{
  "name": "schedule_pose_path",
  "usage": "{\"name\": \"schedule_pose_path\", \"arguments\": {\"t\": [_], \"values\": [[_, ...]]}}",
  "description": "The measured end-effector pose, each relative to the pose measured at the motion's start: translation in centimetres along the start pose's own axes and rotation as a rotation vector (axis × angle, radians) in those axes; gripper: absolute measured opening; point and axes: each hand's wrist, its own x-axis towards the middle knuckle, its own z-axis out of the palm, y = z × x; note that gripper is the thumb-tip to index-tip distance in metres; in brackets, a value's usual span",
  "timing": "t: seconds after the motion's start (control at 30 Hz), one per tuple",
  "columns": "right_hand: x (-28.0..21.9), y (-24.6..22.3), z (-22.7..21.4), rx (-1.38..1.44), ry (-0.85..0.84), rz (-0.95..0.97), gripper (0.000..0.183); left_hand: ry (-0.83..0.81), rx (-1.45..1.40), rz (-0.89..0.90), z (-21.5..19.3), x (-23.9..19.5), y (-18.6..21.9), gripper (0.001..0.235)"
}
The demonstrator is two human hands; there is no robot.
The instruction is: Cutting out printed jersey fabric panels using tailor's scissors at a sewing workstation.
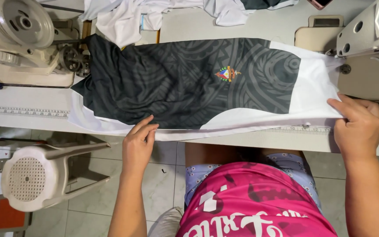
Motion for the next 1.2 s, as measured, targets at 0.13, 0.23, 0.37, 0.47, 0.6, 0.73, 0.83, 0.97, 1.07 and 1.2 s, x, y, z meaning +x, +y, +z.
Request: {"name": "schedule_pose_path", "arguments": {"t": [0.13,0.23,0.37,0.47,0.6,0.73,0.83,0.97,1.07,1.2], "values": [[-0.1,-0.4,0.0,-0.054,-0.001,-0.028,0.058,0.016,0.074,0.046,0.0,-0.3,-0.6,0.015],[-0.1,-0.5,0.1,-0.045,0.012,-0.071,0.058,0.025,0.119,0.017,0.1,-0.4,-0.8,0.015],[-0.2,-0.6,-0.1,-0.038,0.018,-0.066,0.057,0.017,0.133,0.061,-0.2,-0.5,-0.4,0.014],[-0.2,-0.4,0.0,-0.052,0.013,-0.069,0.057,-0.018,0.163,0.067,-0.3,-0.6,-0.5,0.015],[-0.1,-0.3,0.1,-0.037,0.008,-0.068,0.058,-0.041,0.21,0.132,-0.8,-0.5,0.1,0.013],[-0.1,-0.3,0.0,-0.069,0.007,-0.066,0.059,-0.052,0.204,0.126,-1.3,-0.4,0.5,0.014],[0.7,-1.4,-1.5,-0.084,-0.129,-0.017,0.061,-0.088,0.264,0.161,-2.3,0.2,2.2,0.031],[2.2,-4.2,-3.6,0.089,-0.231,-0.157,0.063,0.16,0.219,0.23,-1.3,2.4,4.4,0.021],[1.2,-5.7,-2.8,0.132,-0.247,-0.216,0.044,0.095,0.141,0.222,2.3,4.2,3.8,0.027],[-0.4,-7.1,-1.7,0.077,-0.227,-0.167,0.026,-0.124,0.408,0.102,5.4,5.1,3.0,0.061]]}}
